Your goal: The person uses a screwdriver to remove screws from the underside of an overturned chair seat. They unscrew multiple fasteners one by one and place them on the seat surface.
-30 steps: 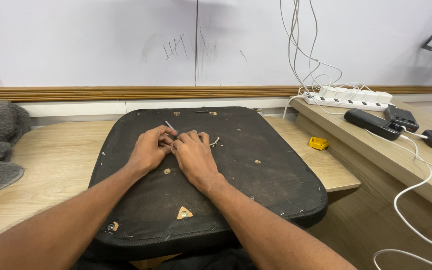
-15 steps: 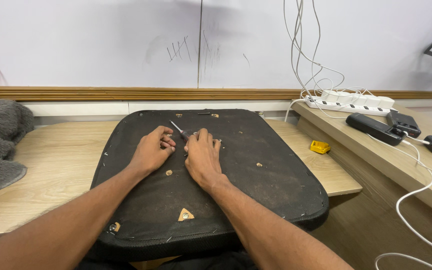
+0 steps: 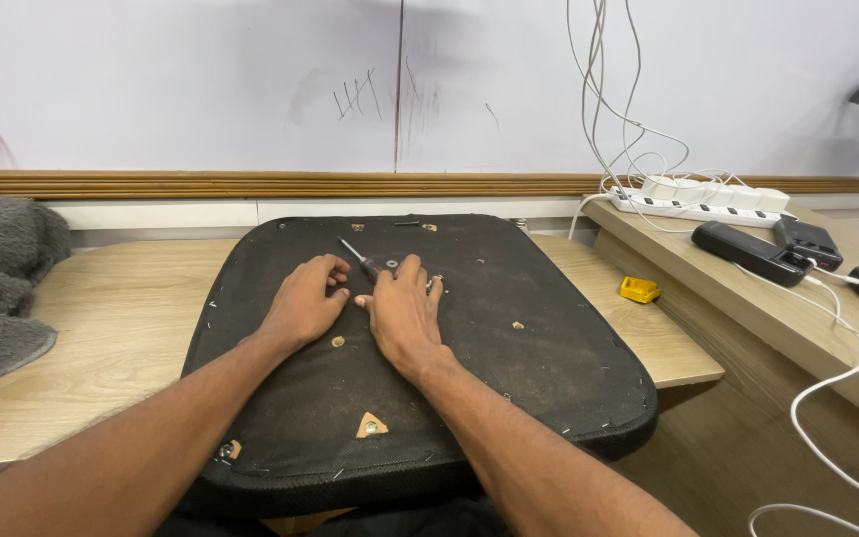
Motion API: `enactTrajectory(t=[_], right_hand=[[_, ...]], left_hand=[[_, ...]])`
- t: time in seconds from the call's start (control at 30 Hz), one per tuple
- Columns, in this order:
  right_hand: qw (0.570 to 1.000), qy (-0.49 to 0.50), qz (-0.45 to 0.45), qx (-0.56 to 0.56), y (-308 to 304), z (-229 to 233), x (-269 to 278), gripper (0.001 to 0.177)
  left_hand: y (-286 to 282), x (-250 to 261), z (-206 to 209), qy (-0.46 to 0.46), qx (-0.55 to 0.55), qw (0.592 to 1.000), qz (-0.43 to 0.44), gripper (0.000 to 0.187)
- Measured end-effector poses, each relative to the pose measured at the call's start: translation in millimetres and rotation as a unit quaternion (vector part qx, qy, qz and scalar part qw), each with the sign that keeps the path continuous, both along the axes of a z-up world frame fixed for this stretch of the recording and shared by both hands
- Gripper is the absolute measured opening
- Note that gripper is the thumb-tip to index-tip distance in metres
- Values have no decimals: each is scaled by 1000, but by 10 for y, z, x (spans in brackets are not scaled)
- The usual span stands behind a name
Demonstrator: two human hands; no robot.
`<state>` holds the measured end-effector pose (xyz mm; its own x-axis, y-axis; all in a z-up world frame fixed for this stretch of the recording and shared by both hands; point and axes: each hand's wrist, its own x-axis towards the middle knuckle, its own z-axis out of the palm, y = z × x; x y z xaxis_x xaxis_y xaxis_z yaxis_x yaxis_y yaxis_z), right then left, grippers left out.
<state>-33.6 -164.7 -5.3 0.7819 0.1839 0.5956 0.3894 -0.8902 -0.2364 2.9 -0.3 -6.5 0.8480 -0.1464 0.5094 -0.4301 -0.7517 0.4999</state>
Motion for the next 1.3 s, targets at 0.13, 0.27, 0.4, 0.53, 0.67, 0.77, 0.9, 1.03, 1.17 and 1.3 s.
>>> enactTrajectory(t=[0.13,0.27,0.4,0.53,0.67,0.77,0.9,1.03,1.17,1.3], right_hand=[[999,-8,6,48,-7,-23,45,43],[989,-16,4,147,-94,23,89,37],[966,-38,-5,254,-231,113,117,32],[946,6,-25,322,-366,160,189,31],[944,-51,-4,325,-401,131,308,22],[946,-72,6,317,-408,93,431,12],[954,-58,12,293,-423,43,589,15],[967,31,12,252,-443,74,676,22],[973,70,3,218,-402,169,719,27],[982,102,24,157,-351,261,704,44]], left_hand=[[5,-10,7,-17,-7,1000,-5,35],[8,13,-6,-18,-4,1000,-4,34],[16,32,-17,-34,-8,999,-3,32],[1,76,-18,-31,-3,1000,3,29],[-14,127,-6,-15,-7,1000,25,26],[-57,177,19,14,-33,998,42,27],[-65,239,28,38,-66,996,54,26],[-51,269,78,41,-84,994,56,24],[-29,323,201,50,-91,993,56,22],[22,391,332,90,-81,991,49,21]])
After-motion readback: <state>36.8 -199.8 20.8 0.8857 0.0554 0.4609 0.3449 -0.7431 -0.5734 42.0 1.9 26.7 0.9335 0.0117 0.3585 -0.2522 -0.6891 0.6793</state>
